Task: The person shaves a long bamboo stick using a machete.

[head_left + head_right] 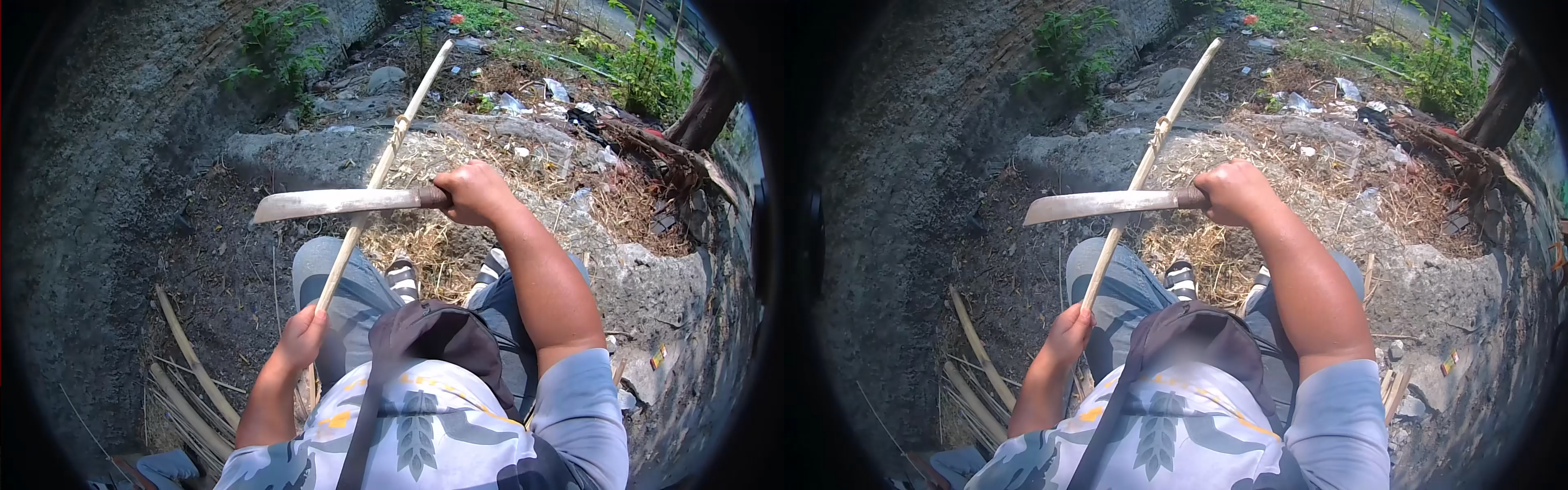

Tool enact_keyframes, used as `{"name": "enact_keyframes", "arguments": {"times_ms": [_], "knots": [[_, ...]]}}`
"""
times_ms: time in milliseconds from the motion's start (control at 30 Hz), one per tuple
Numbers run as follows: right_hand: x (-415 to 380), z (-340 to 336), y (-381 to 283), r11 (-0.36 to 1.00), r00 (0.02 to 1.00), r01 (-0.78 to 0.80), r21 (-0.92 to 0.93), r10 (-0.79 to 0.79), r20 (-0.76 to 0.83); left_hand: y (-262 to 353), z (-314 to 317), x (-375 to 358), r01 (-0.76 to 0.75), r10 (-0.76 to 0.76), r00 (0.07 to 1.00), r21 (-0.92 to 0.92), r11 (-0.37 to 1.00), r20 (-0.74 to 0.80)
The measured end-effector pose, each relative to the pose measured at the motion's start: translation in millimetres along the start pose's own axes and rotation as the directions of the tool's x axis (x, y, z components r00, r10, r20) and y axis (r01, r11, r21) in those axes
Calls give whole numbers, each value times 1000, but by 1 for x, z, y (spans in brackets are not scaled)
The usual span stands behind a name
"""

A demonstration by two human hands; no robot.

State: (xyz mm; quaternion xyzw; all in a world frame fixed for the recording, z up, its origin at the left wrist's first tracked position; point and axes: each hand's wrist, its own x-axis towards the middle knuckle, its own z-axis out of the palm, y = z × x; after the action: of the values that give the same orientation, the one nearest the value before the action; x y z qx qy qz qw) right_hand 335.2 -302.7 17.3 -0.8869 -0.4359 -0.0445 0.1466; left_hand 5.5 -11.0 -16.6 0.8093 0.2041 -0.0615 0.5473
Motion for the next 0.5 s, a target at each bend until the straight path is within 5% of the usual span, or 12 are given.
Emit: {"name": "enact_keyframes", "arguments": {"times_ms": [100,167,500], "knots": [[2,-3,18,991,994,-109,-73,110,17,-3,-5,-5,23,-22,1000,112,993,-13],[-1,4,39,910,935,-349,223,353,23,4,-4,-7,23,-21,1000,122,992,-17],[1,-2,23,949,948,-307,71,299,105,-12,-1,-3,14,-10,1000,132,991,-29]]}}
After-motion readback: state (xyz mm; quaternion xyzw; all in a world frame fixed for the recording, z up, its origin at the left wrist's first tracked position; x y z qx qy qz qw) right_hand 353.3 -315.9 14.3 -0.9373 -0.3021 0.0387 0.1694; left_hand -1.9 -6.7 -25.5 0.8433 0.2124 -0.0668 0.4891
